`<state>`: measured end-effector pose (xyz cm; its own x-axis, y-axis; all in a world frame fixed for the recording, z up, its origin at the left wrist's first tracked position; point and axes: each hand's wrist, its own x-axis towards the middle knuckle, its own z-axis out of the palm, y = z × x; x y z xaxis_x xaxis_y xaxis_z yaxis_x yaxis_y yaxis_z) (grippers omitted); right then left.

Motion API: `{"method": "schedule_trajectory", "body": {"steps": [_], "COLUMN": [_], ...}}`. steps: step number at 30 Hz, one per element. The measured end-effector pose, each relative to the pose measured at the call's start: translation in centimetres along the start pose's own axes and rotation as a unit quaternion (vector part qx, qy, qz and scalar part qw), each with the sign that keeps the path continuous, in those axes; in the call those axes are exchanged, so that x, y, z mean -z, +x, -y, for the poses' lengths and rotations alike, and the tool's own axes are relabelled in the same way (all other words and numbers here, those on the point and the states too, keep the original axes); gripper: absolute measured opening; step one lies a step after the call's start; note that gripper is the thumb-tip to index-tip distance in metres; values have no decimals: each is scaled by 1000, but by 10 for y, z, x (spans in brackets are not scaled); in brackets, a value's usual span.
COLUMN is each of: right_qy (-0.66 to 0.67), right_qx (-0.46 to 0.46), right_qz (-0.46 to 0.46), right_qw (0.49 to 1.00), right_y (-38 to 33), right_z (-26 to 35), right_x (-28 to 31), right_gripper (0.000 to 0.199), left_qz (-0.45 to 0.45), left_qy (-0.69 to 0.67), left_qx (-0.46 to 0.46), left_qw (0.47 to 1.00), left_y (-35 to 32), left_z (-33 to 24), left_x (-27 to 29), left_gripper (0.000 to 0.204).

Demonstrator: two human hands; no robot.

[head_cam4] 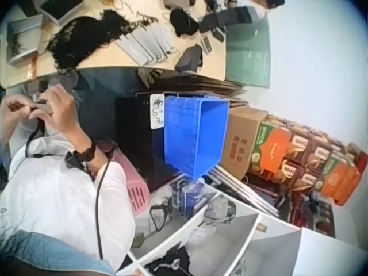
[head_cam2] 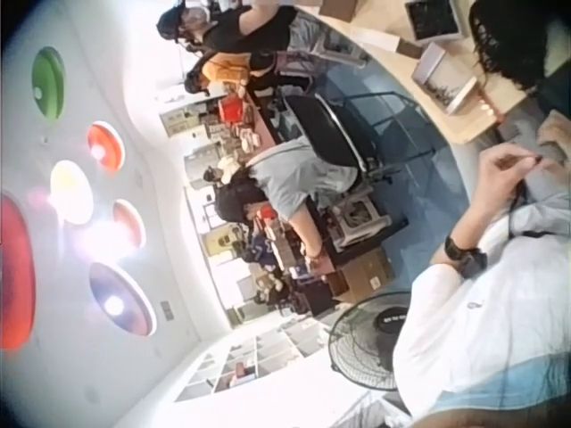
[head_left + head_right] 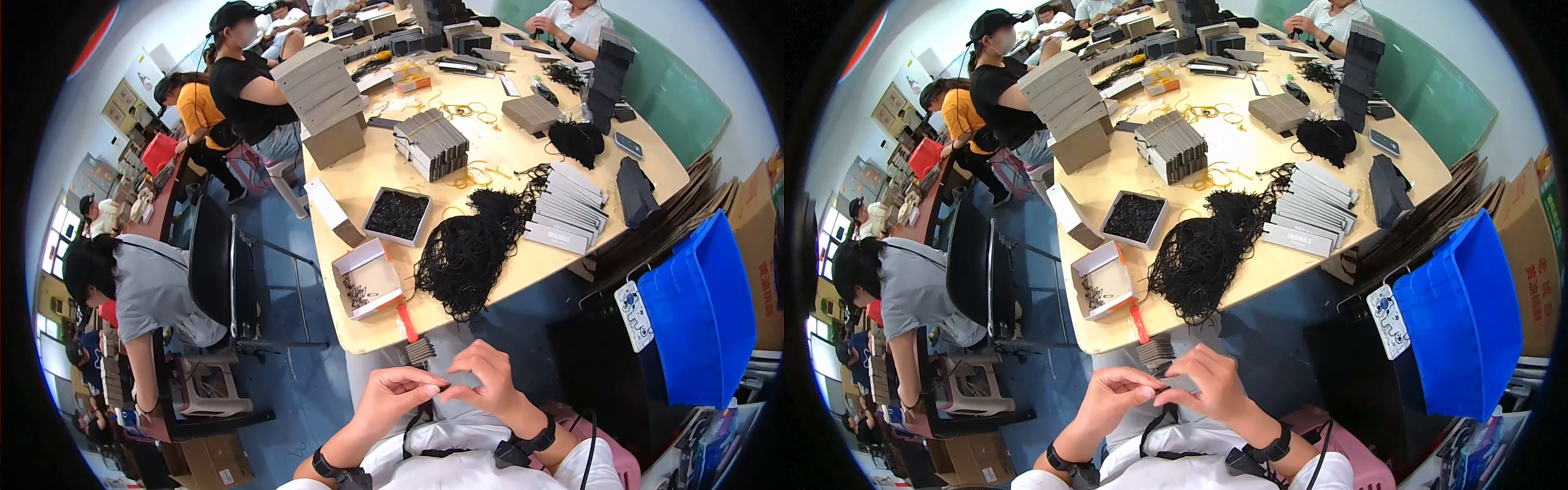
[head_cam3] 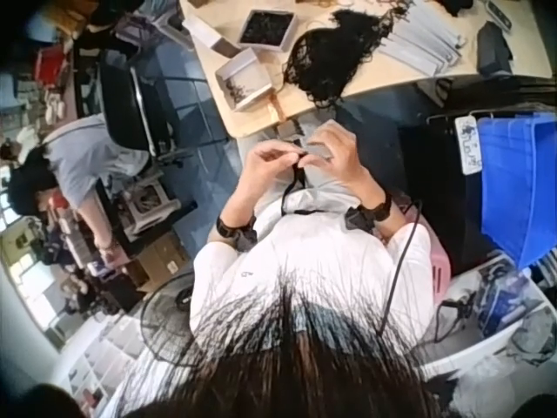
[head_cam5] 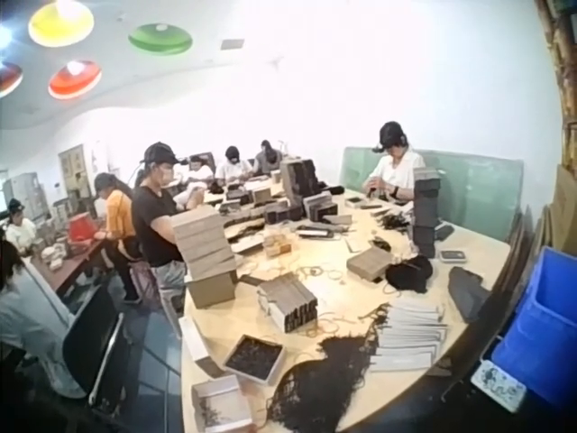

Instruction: The person picks up a tag and a string, threads the string through the tag's hole, and attaches a safety pin from a box to the string. They then place the completed tag assembly onto a stack on the table.

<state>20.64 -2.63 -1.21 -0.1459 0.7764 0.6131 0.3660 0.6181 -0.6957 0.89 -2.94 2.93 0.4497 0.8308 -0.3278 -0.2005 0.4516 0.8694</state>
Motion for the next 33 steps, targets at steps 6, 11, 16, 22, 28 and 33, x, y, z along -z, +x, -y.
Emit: {"method": "schedule_trajectory", "body": {"steps": [6,11,16,22,28,33], "right_qy": [197,207,149,35,-123,-174], "right_qx": [-56,-130,-89,-147,-135,-184], "right_qz": [101,59,83,89,-22,-132], "right_qw": [974,968,981,984,983,958], "right_y": [-10,-28,-32,-31,-16,15], "right_z": [-6,2,-6,-6,-33,-56], "right_x": [-9,-18,-14,6,48,86], "right_gripper": [59,56,62,56,33,10], "left_qz": [-28,-90,-158,-275,-258,-138], "left_qy": [120,314,303,248,158,-85], "left_qx": [-126,-267,-354,-412,-253,-205], "left_qw": [984,907,871,833,919,965], "left_y": [-2,-3,3,27,59,101], "left_z": [-17,-46,-54,-42,-45,-33], "left_x": [-17,-22,-5,13,4,-31], "left_gripper": [17,31,28,13,18,26]}}
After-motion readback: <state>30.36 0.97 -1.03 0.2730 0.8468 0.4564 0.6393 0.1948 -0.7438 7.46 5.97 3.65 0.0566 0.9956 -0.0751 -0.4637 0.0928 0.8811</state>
